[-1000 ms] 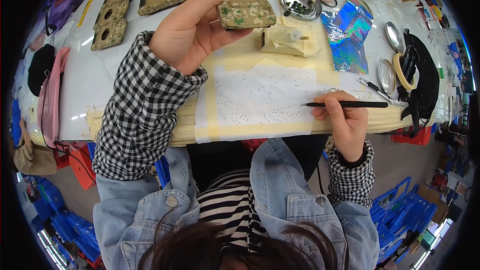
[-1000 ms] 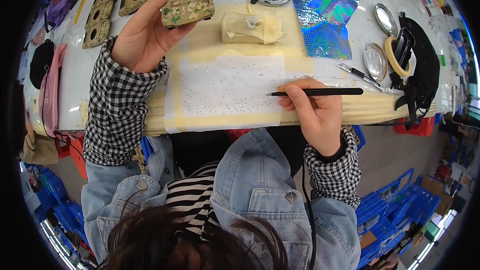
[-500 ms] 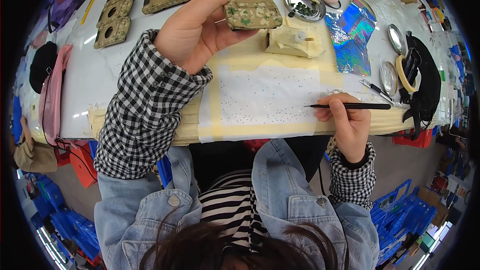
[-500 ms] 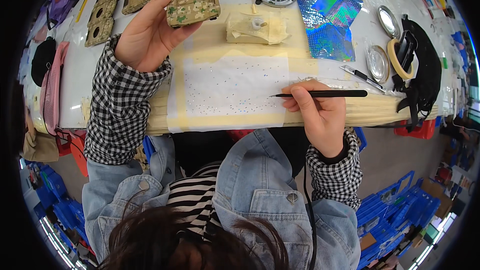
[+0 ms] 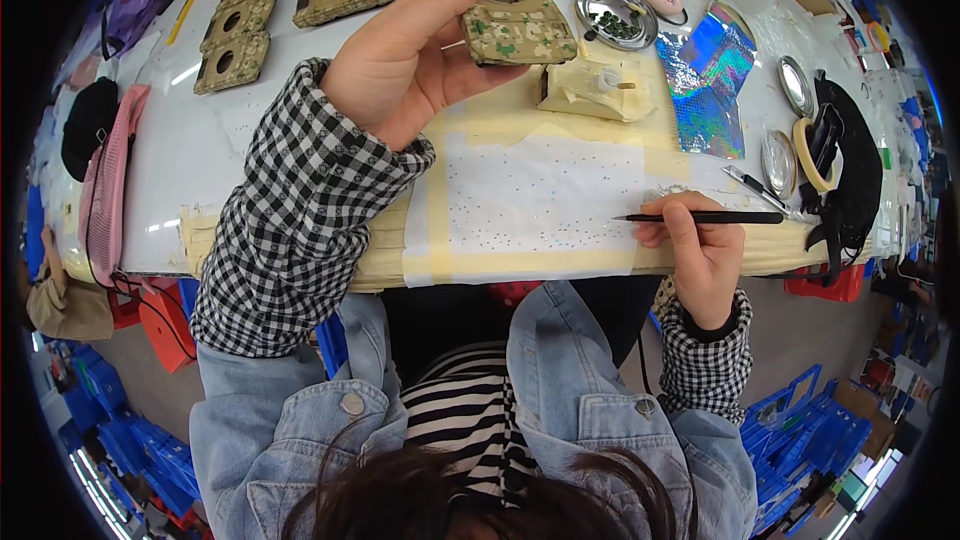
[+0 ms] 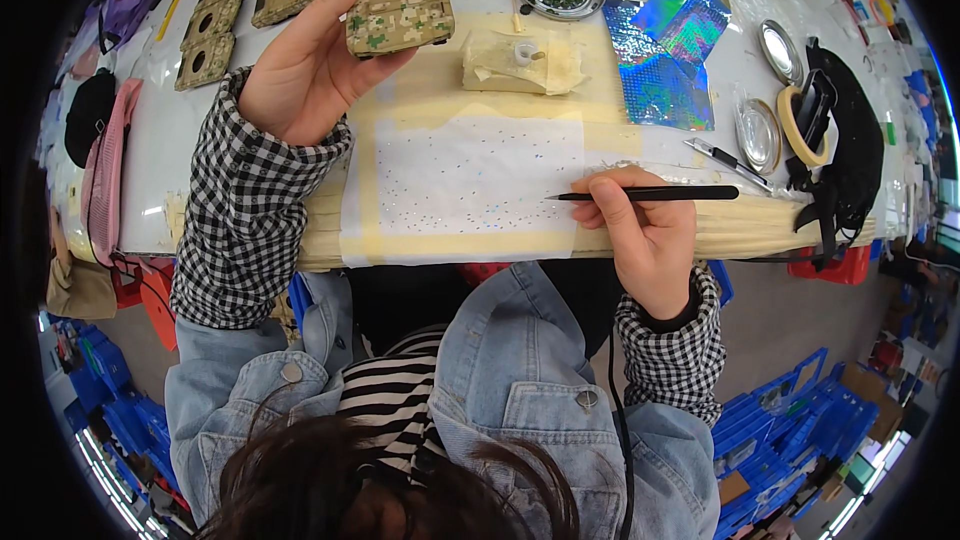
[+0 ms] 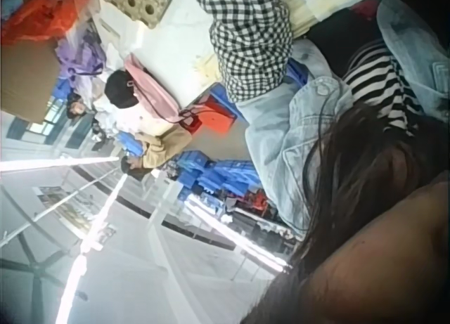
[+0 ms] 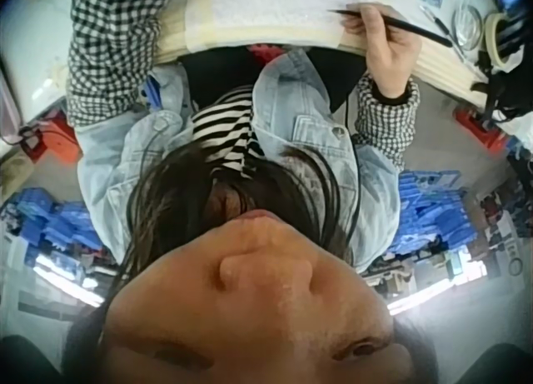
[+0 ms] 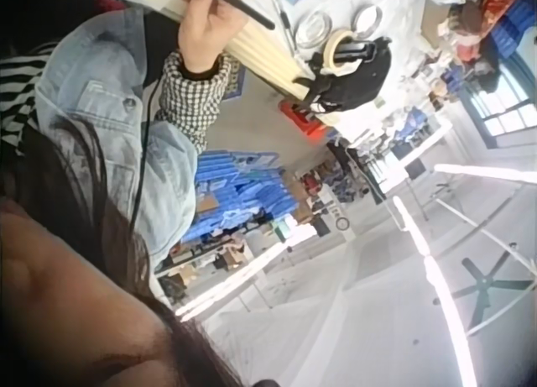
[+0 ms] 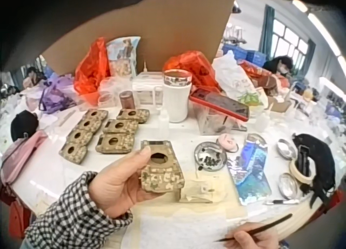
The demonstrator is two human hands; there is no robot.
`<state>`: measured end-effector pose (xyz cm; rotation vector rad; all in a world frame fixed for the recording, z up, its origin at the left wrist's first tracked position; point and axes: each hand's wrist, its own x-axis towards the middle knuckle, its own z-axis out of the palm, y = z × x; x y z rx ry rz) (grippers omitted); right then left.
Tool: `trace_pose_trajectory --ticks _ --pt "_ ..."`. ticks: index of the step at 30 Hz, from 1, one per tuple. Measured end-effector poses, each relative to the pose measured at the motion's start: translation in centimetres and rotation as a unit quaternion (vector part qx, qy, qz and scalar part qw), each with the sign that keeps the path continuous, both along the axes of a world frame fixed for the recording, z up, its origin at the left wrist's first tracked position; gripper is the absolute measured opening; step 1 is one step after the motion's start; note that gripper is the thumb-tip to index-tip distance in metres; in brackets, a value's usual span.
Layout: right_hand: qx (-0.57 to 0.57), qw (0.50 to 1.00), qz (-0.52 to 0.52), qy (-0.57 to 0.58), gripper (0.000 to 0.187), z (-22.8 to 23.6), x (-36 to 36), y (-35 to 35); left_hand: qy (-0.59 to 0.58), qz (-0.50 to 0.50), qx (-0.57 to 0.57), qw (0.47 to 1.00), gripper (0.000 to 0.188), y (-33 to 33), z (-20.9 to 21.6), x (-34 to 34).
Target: Using a thin paint brush to apply fine details to a plastic toy tank component.
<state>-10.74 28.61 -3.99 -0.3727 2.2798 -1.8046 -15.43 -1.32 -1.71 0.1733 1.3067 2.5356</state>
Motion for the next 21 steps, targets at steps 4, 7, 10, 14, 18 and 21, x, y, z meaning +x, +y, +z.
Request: trace_pose_trajectory --ticks 4,7,10,14,18,21 --pt "0.005 1.0 -0.002 0.002 0.021 0.07 0.08 -0.1 -0.007 0.001 0.004 1.0 0.038 0.06 0.05 0.04" --pt "0.007 1.0 -0.002 -0.003 0.021 0.11 0.03 -0.11 0.001 -0.003 0.002 1.0 0.038 0.09 0.02 0.0" --pt "0.002 1.0 -0.002 -0.003 0.021 0.12 0.04 -0.12 -0.001 0.002 0.003 1.0 0.037 0.16 0.04 0.05" --pt "0.005 1.0 0.002 -0.003 0.021 0.19 -0.02 -0.17 0.005 -0.003 0.006 1.0 0.037 0.09 0.15 0.09" --pt "0.003 1.0 -0.001 -0.004 0.021 0.17 0.02 -0.13 0.004 -0.006 0.006 1.0 0.036 0.11 0.06 0.04" --pt "0.002 1.0 -0.003 -0.002 0.021 0.19 0.01 -0.2 0.003 -0.001 0.0 1.0 0.036 0.18 0.14 0.12"
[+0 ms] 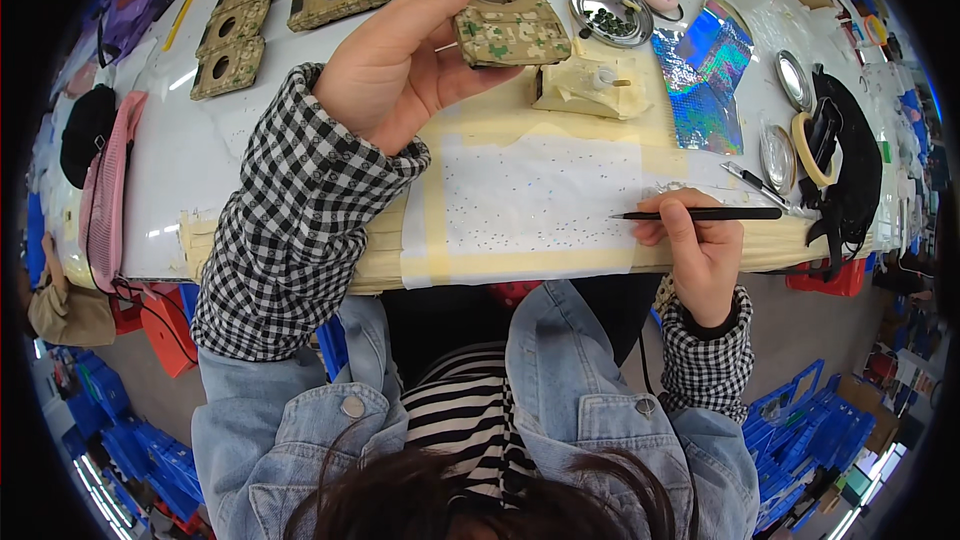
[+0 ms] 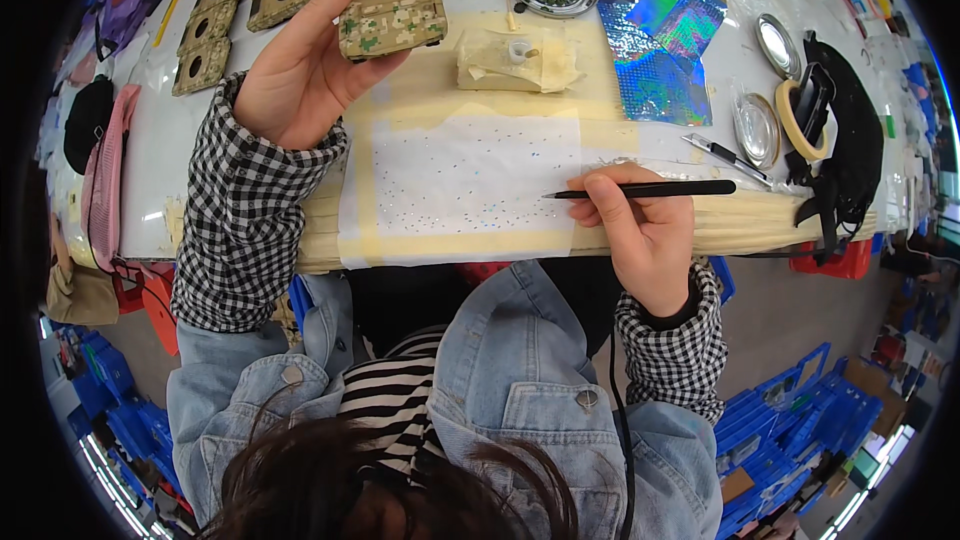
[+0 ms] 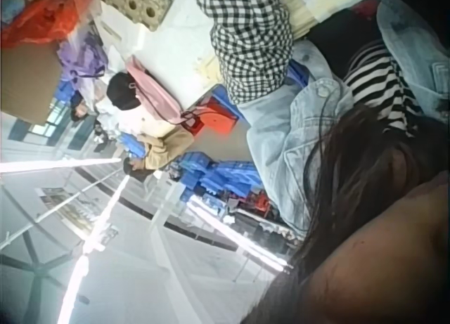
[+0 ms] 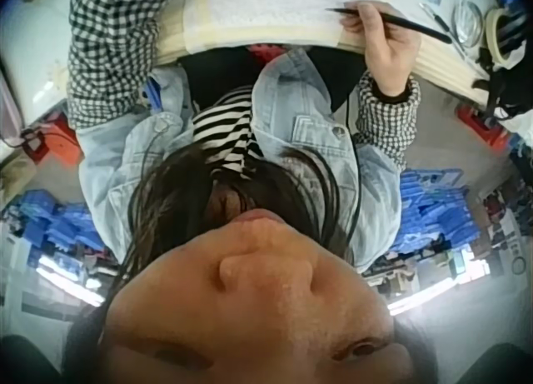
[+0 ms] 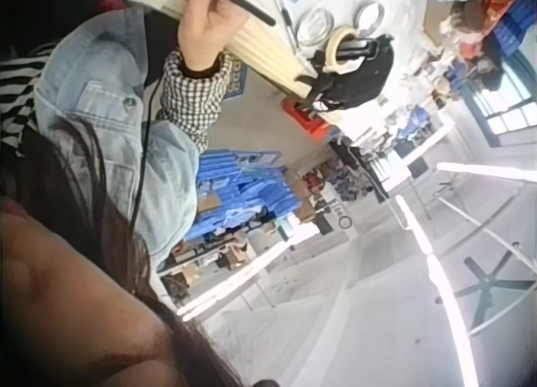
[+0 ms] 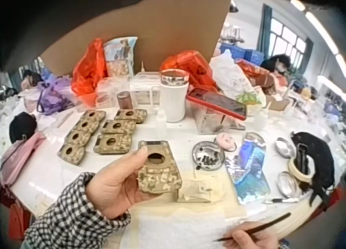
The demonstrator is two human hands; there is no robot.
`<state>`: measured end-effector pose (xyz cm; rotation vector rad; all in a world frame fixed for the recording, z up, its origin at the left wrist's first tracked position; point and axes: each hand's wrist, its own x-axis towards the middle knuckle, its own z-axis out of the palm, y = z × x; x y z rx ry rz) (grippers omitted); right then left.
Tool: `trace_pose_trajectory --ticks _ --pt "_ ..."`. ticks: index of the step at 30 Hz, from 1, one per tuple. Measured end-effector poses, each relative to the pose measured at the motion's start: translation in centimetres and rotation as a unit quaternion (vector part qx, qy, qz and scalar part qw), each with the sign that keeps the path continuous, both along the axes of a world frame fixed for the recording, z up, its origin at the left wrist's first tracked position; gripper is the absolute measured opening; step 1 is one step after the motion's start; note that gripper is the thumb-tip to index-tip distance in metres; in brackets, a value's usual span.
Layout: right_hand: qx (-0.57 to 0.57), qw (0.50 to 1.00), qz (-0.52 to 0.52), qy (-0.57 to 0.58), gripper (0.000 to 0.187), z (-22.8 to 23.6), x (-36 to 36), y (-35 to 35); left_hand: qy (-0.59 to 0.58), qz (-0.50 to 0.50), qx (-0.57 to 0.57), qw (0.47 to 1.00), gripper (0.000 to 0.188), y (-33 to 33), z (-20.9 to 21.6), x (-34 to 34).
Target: Using a thin paint brush to apply fine details to a plastic toy tank component.
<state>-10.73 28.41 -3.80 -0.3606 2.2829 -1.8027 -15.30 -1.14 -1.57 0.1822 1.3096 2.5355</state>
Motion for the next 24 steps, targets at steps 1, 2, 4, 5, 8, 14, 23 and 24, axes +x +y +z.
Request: trace_pose_trajectory --ticks 1,2,4,5,8,14,23,24 --pt "0.0 1.0 -0.001 0.0 0.021 -0.02 0.01 -0.02 0.0 0.002 -0.002 1.0 0.036 0.03 -0.01 0.03" --pt "0.001 1.0 -0.003 0.0 0.021 -0.04 0.04 -0.05 0.001 0.002 0.0 1.0 0.036 0.03 -0.05 0.03" --pt "0.001 1.0 -0.006 0.0 0.021 -0.05 0.07 -0.1 0.002 0.0 0.002 1.0 0.035 0.03 -0.04 0.02" --pt "0.001 1.0 -0.006 0.0 0.021 -0.05 0.06 -0.11 0.002 -0.001 0.002 1.0 0.035 0.03 -0.03 0.02" --pt "0.002 1.0 -0.006 0.001 0.022 -0.02 0.06 -0.14 0.001 -0.004 0.002 1.0 0.036 0.03 0.04 0.04" --pt "0.004 1.0 -0.006 0.002 0.022 0.02 0.05 -0.14 -0.001 0.007 0.007 1.0 0.036 0.11 0.08 0.06" --pt "-0.005 1.0 -0.013 0.006 0.022 -0.25 0.0 0.24 -0.002 -0.014 0.01 1.0 0.037 -0.18 -0.08 -0.09" --pt "-0.003 1.0 -0.014 0.007 0.022 -0.22 0.02 0.13 -0.003 -0.017 0.01 1.0 0.037 -0.24 -0.09 -0.1"
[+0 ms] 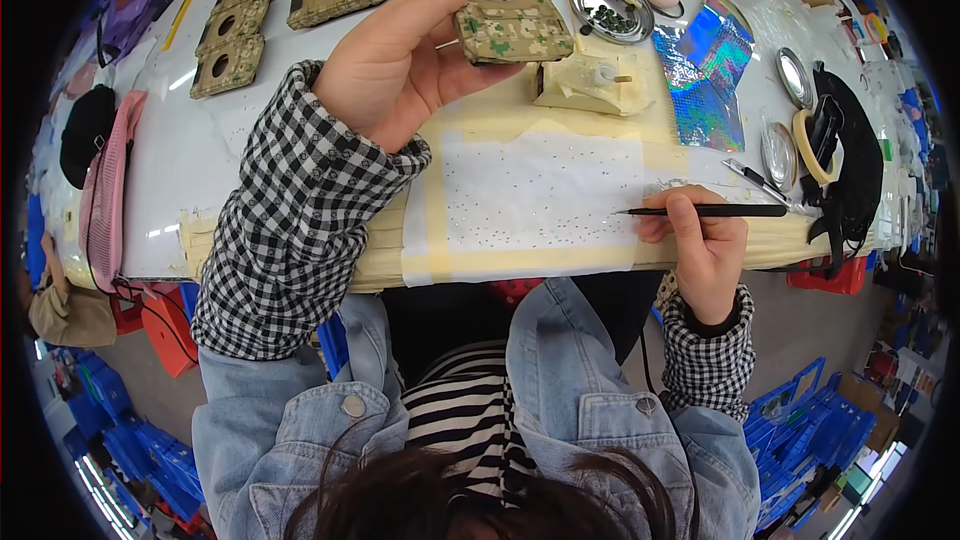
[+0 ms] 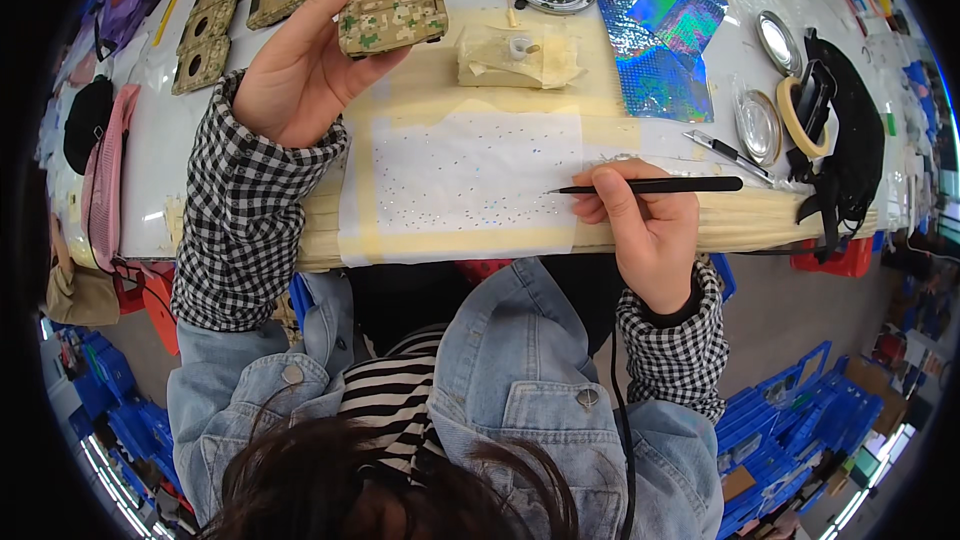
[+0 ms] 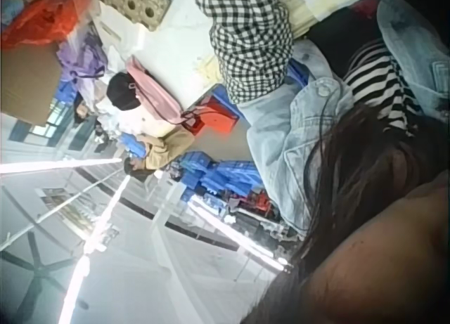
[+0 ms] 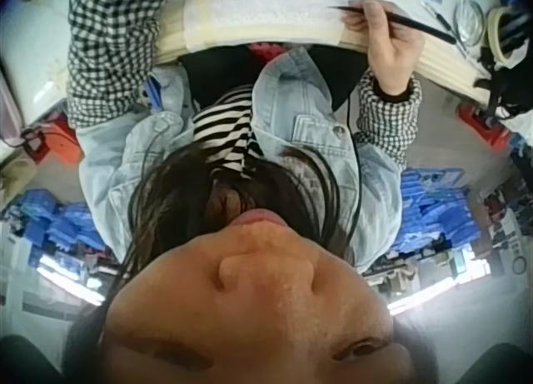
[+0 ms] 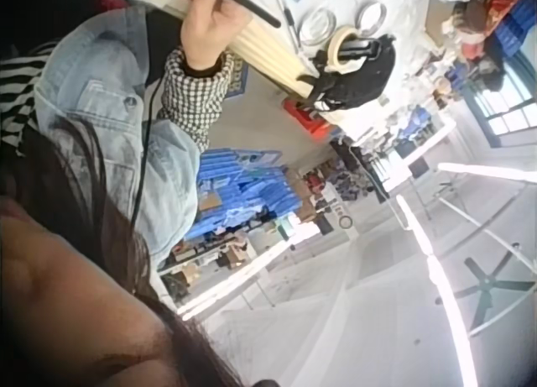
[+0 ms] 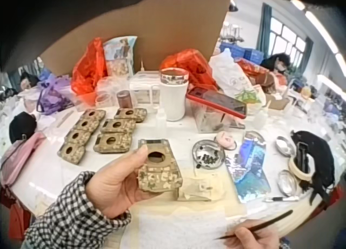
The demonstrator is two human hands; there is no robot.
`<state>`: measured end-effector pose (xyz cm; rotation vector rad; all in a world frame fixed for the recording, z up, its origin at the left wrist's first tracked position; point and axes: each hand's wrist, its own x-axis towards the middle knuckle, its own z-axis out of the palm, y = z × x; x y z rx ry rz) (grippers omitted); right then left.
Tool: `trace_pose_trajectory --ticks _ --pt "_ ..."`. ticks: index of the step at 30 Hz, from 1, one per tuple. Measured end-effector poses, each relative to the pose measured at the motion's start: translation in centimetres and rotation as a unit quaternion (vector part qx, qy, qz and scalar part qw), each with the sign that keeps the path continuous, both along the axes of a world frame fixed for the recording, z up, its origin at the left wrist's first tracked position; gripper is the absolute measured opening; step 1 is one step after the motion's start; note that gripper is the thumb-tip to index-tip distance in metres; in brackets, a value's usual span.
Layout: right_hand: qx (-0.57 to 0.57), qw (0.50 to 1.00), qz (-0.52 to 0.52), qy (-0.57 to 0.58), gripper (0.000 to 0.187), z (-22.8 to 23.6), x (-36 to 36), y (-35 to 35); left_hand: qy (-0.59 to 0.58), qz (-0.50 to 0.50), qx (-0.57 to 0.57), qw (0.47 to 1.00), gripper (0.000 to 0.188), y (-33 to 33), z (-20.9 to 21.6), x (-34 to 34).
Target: Using a thin paint brush to apply fine details to a plastic toy tank component.
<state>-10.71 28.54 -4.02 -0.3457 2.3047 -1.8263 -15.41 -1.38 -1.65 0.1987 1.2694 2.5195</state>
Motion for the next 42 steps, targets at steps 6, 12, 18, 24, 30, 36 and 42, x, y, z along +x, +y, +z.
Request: trace_pose_trajectory --ticks 6,12,18,24,30,36,42 --pt "0.014 1.0 0.0 -0.003 0.021 0.2 0.0 -0.2 0.005 0.012 -0.005 1.0 0.036 0.3 0.1 0.1" --pt "0.017 1.0 0.007 -0.003 0.021 0.2 -0.1 -0.2 0.007 0.011 0.0 1.0 0.036 0.3 0.0 0.1" --pt "0.011 1.0 0.01 -0.006 0.022 0.3 -0.1 -0.3 0.008 0.014 -0.006 1.0 0.036 0.2 0.0 0.1" --pt "0.009 1.0 0.008 -0.008 0.023 0.2 0.0 -0.2 -0.002 0.012 -0.006 1.0 0.036 0.2 0.0 0.1" --pt "0.001 1.0 0.007 -0.003 0.023 0.1 -0.1 -0.1 0.0 0.017 -0.01 1.0 0.036 0.2 0.0 0.1" --pt "-0.006 1.0 -0.003 -0.003 0.025 0.2 -0.2 0.2 0.003 0.011 0.0 1.0 0.036 0.2 0.0 0.1" --pt "-0.06 0.991 -0.046 0.111 0.029 3.7 -1.7 -0.5 -0.015 0.034 0.015 0.999 0.035 0.6 0.3 0.3"
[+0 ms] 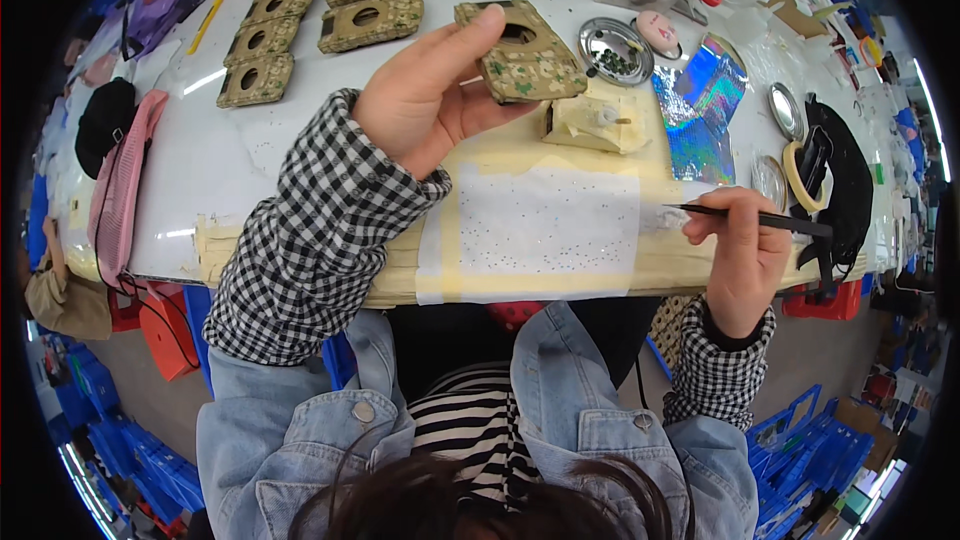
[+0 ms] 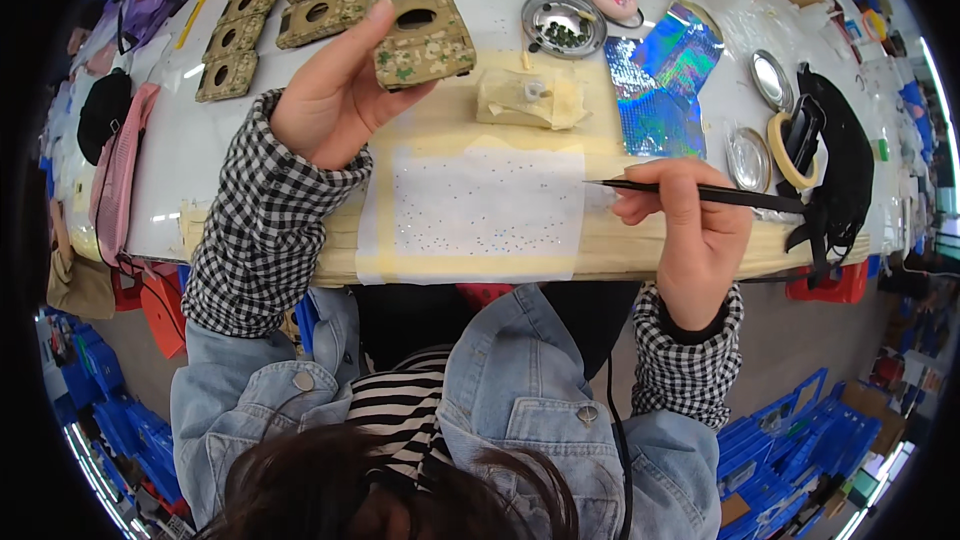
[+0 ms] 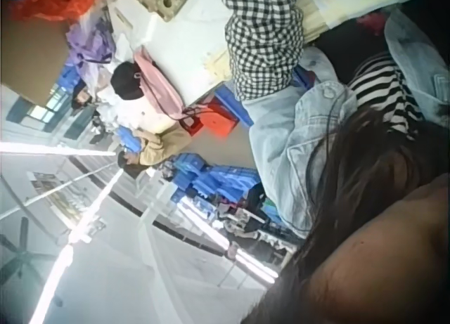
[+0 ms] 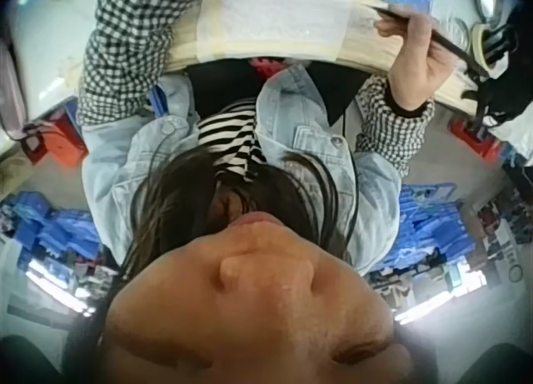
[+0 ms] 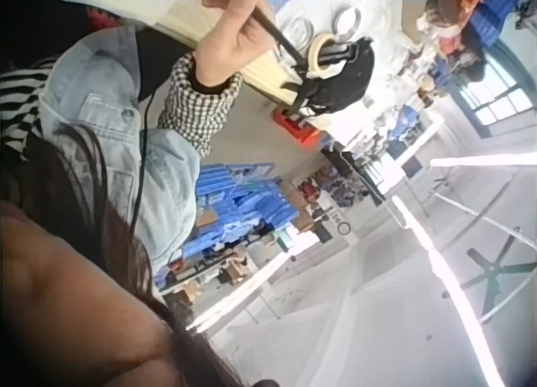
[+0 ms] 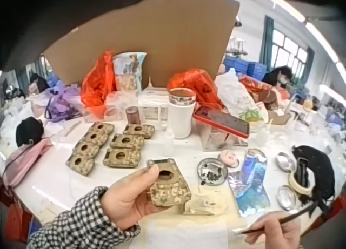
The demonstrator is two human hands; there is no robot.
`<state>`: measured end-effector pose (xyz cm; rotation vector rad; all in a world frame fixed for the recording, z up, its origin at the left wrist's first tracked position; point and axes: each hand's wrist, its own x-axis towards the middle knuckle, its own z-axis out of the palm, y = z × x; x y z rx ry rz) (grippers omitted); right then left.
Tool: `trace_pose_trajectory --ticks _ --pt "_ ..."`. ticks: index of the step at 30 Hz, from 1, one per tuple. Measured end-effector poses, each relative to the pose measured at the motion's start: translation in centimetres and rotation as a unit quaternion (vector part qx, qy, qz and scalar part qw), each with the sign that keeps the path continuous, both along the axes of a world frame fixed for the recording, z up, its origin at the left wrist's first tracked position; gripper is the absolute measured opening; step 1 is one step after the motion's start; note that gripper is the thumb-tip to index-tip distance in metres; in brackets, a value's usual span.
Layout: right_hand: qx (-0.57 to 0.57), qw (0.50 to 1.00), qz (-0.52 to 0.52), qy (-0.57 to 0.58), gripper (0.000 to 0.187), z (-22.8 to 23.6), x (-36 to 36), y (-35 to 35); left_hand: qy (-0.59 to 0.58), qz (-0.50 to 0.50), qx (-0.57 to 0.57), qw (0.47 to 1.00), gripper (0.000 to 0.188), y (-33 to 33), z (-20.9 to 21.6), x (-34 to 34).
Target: Using a thin paint brush to apply fine details to a plastic toy tank component.
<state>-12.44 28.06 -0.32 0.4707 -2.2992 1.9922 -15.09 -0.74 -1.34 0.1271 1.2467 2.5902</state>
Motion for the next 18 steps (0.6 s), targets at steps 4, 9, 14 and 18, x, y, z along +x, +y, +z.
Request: trace_pose_trajectory --ticks 4,9,14,18 --pt "-0.036 0.987 0.07 0.142 0.027 3.9 -1.8 -2.6 -0.024 0.012 0.016 1.0 0.04 0.3 1.1 0.4" --pt "-0.015 0.953 0.157 0.259 0.02 5.6 -4.7 -6.5 -0.031 -0.019 0.039 0.999 0.048 0.4 1.7 0.6" --pt "-0.041 0.955 0.197 0.219 0.019 4.5 -5.2 -8.6 -0.039 -0.034 0.032 0.998 0.05 0.6 2.1 0.8" --pt "-0.053 0.96 0.198 0.192 0.016 4.0 -5.2 -8.8 -0.064 -0.024 0.015 0.998 0.051 1.0 2.3 1.2"
